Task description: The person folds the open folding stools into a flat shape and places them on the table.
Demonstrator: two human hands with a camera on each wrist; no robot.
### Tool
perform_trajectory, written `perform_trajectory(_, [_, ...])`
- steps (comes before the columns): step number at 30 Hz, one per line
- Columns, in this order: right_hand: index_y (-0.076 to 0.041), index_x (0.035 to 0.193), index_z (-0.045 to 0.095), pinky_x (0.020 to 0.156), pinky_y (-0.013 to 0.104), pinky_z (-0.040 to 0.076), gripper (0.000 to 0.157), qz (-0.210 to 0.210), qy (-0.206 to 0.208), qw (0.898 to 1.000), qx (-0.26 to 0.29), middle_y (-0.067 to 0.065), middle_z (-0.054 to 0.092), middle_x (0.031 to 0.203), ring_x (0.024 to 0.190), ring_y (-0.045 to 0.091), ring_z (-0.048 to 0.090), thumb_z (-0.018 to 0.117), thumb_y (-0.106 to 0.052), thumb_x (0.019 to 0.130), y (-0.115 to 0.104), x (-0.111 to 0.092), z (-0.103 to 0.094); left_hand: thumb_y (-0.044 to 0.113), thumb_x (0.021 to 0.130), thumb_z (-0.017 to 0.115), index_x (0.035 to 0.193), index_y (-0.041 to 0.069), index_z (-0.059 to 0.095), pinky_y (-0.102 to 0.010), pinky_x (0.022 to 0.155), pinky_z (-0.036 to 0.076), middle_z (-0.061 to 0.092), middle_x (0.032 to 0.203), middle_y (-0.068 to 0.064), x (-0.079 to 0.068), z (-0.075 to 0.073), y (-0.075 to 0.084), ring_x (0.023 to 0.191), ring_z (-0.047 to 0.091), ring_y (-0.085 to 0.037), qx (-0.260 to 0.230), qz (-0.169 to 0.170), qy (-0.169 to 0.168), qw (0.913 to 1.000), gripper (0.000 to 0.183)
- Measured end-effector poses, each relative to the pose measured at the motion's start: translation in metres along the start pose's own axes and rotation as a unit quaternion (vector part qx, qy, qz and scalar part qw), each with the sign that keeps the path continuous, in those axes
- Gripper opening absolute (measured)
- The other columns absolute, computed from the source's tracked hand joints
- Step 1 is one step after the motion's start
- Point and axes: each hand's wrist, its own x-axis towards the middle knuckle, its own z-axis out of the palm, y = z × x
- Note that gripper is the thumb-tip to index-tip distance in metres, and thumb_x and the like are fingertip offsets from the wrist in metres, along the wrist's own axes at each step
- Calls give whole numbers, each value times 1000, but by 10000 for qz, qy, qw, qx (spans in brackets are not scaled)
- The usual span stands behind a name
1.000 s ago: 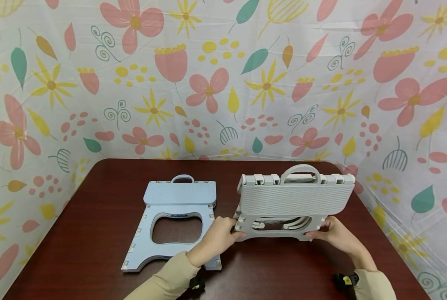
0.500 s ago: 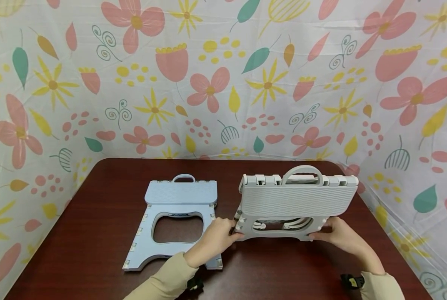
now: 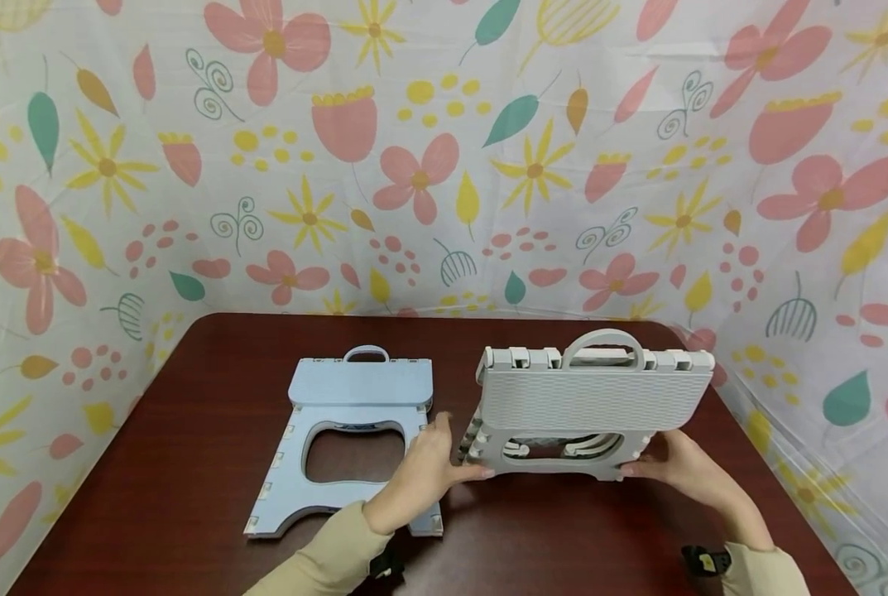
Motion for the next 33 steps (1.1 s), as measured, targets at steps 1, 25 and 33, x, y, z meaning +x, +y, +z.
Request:
perform_trajectory(1, [-13, 134, 38, 75, 17, 47, 78, -137, 57, 9999, 69, -19, 46, 121, 100, -14, 45, 80, -25, 69, 1, 0, 1, 54, 63, 75, 128, -7, 37, -35, 73, 52, 60, 101, -19, 1, 0, 1, 88, 62, -27, -57, 49, -17, 10000, 96])
perform_trajectory(25, [-10, 129, 39, 75, 18, 43, 63, 121, -228, 9992, 304, -2, 55, 111, 92, -5, 52, 74, -23, 77, 8, 6, 20, 28, 75, 75, 127, 12, 49, -25, 75, 50, 66, 109, -4, 16, 13, -9, 94, 63, -14, -1346, 802, -380, 9869, 60])
perform_trajectory(33, [-11, 134, 33, 75, 19, 42, 70, 224, -220, 9991, 279, -9, 49, 115, 95, -7, 49, 73, -25, 78, 8, 5, 20, 29, 76, 74, 119, 11, 55, -22, 71, 49, 68, 102, -3, 16, 12, -7, 87, 64, -11, -1145, 688, -441, 9900, 50])
